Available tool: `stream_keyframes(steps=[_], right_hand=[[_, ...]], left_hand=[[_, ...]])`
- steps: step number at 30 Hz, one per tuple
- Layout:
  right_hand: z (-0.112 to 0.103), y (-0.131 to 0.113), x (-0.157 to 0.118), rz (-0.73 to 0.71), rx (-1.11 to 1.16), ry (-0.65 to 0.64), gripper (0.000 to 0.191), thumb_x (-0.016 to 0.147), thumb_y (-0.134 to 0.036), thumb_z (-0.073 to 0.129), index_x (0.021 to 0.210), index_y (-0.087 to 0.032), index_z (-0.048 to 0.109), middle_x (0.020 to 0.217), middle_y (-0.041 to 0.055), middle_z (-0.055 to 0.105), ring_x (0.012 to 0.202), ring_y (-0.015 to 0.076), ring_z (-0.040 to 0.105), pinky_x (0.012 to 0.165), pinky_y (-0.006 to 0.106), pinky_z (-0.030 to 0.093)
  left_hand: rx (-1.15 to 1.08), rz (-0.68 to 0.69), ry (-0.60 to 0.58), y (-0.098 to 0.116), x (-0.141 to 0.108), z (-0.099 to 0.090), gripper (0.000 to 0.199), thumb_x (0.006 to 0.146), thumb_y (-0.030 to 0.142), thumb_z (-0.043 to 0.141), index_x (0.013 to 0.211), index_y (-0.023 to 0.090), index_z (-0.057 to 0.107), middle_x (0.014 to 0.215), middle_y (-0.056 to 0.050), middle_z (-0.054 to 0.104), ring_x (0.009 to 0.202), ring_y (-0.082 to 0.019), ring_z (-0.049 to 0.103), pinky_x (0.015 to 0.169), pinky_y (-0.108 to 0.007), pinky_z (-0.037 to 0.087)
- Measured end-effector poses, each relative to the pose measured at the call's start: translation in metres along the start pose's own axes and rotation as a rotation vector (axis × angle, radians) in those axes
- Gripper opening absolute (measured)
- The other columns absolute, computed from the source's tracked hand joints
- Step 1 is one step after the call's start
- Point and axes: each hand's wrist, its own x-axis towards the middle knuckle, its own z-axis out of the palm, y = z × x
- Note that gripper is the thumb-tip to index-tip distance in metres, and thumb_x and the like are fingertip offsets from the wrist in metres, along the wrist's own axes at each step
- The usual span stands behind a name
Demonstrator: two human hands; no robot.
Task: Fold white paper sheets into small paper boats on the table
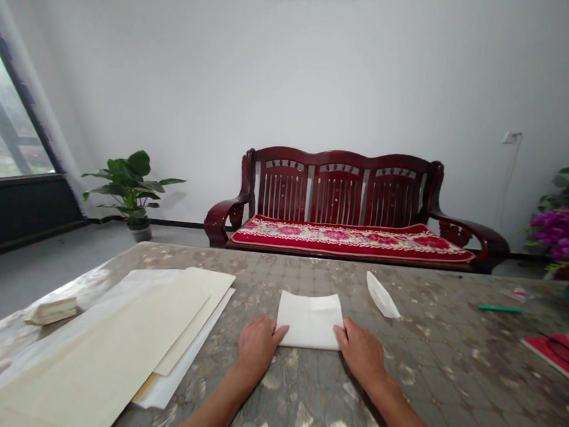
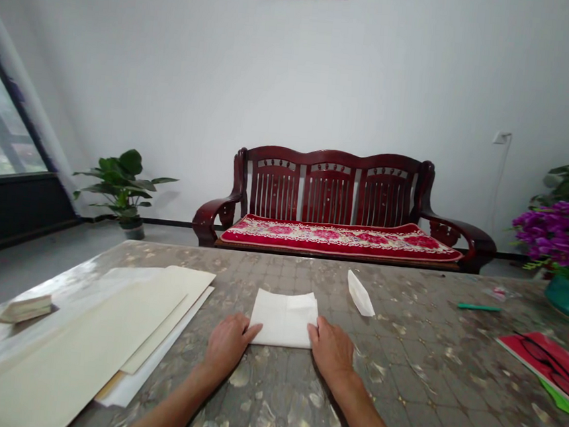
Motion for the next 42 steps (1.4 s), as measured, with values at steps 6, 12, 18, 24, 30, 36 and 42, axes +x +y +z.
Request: stream_keyframes(steps=[6, 12, 18, 24, 30, 36, 42], right_hand=[[-0.003, -0.005, -0.003, 0.020, -0.052, 0.024, 0.031, 0.097, -0.038, 0.039, 0.093, -0.022, 0.065, 0.087, 0.0104, 0.073, 0.081, 0.0248, 0.069, 0.064, 0.029, 0.040], [-0.004, -0.006, -0.002, 0.023, -0.049, 0.016, 0.031, 0.096, -0.038, 0.040, 0.090, -0.021, 0.065, 0.087, 0.0103, 0.073, 0.082, 0.0245, 0.069, 0.064, 0.029, 0.040], [-0.004, -0.007, -0.001, 0.007, -0.059, 0.027, 0.029, 0.095, -0.036, 0.042, 0.089, -0.020, 0.065, 0.089, 0.0099, 0.074, 0.084, 0.0244, 0.069, 0.063, 0.028, 0.040], [-0.002, -0.005, -0.001, 0.010, -0.068, 0.046, 0.028, 0.095, -0.038, 0.044, 0.088, -0.021, 0.065, 0.087, 0.0087, 0.073, 0.082, 0.0237, 0.069, 0.062, 0.028, 0.038], [-0.002, -0.004, -0.001, 0.013, -0.061, 0.048, 0.028, 0.096, -0.040, 0.044, 0.085, -0.022, 0.063, 0.082, 0.0073, 0.072, 0.079, 0.0247, 0.069, 0.060, 0.028, 0.037], [-0.002, -0.006, -0.003, 0.024, -0.101, 0.043, 0.026, 0.096, -0.042, 0.045, 0.095, -0.022, 0.061, 0.082, 0.0085, 0.071, 0.081, 0.0260, 0.068, 0.062, 0.029, 0.040], [0.004, -0.006, -0.004, -0.015, -0.080, 0.122, 0.037, 0.095, -0.034, 0.051, 0.129, -0.020, 0.050, 0.109, 0.0099, 0.066, 0.098, 0.0241, 0.064, 0.072, 0.030, 0.045]], left_hand=[[0.051, -0.002, 0.000, 0.003, 0.000, -0.003, 0.037, 0.095, 0.043, 0.048, 0.079, 0.018, 0.071, 0.090, -0.009, 0.070, 0.093, -0.024, 0.064, 0.080, -0.032, 0.041], [0.043, -0.007, -0.030, 0.005, -0.001, -0.007, 0.033, 0.094, 0.040, 0.050, 0.080, 0.018, 0.071, 0.091, -0.008, 0.068, 0.094, -0.022, 0.063, 0.082, -0.030, 0.041], [0.050, 0.004, -0.008, 0.005, 0.000, -0.007, 0.032, 0.093, 0.040, 0.051, 0.080, 0.018, 0.072, 0.092, -0.008, 0.067, 0.094, -0.022, 0.063, 0.081, -0.029, 0.043], [0.078, 0.004, -0.038, 0.007, 0.000, -0.006, 0.033, 0.094, 0.039, 0.048, 0.085, 0.018, 0.072, 0.097, -0.010, 0.066, 0.096, -0.024, 0.062, 0.082, -0.032, 0.044], [0.053, -0.010, -0.032, 0.007, -0.001, -0.006, 0.029, 0.094, 0.038, 0.049, 0.089, 0.018, 0.069, 0.101, -0.009, 0.063, 0.094, -0.023, 0.061, 0.081, -0.032, 0.044], [0.060, -0.096, 0.006, 0.011, -0.003, -0.007, 0.029, 0.091, 0.036, 0.054, 0.114, 0.019, 0.061, 0.109, -0.010, 0.061, 0.098, -0.024, 0.061, 0.083, -0.033, 0.046], [0.117, -0.067, 0.126, 0.012, -0.003, 0.005, 0.064, 0.088, 0.028, 0.060, 0.147, 0.027, 0.035, 0.146, -0.015, 0.043, 0.125, -0.031, 0.049, 0.100, -0.042, 0.042]])
